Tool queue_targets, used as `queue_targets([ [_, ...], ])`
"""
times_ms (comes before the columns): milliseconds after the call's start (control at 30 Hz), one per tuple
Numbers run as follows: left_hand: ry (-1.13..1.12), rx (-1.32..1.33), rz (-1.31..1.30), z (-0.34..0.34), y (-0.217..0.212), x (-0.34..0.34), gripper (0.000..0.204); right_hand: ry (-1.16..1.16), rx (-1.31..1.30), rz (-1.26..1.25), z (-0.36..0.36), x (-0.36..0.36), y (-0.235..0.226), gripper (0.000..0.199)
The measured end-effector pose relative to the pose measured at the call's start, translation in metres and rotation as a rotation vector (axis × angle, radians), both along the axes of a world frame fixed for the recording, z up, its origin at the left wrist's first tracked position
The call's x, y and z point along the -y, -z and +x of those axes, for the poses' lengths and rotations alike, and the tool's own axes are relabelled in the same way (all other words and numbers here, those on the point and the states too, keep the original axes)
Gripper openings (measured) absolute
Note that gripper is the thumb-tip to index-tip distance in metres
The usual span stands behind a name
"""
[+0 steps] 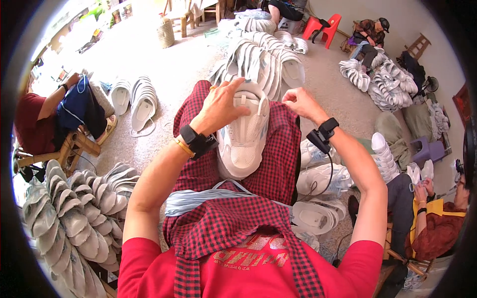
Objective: The recorder is lacing white athletic shoes as part of a manufacturing process.
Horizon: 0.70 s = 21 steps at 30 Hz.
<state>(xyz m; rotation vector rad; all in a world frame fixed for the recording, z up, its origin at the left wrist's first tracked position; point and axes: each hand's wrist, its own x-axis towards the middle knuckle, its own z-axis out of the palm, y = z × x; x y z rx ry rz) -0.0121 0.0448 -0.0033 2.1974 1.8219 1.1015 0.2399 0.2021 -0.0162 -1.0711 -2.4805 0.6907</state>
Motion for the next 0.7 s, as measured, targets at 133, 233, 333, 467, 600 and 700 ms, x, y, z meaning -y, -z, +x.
queue_targets([
  [133, -0.031, -0.02, 0.04, 0.006, 0.002, 0.012, 0.076, 0.008, -0.105, 0.355, -0.006, 0.007, -0.005, 0.014],
  [233, 0.096, 0.141, 0.023, -0.011, 0.007, 0.02, 0.072, 0.094, -0.218, 0.414, -0.011, 0.03, -0.031, 0.018],
  [333, 0.122, 0.059, -0.008, -0.021, 0.01, 0.024, 0.068, -0.072, -0.136, 0.155, -0.032, 0.083, -0.043, 0.023],
  [467, 0.116, 0.035, 0.008, -0.022, 0.016, 0.021, 0.065, -0.18, -0.149, 0.088, -0.048, 0.096, -0.031, 0.033],
  [600, 0.139, 0.072, 0.062, -0.03, 0.015, 0.027, 0.066, -0.176, -0.155, 0.152, -0.05, 0.091, -0.023, 0.036],
  [700, 0.122, 0.214, -0.073, -0.024, -0.009, 0.055, 0.059, -0.165, -0.192, 0.119, -0.042, 0.097, -0.016, 0.038],
])
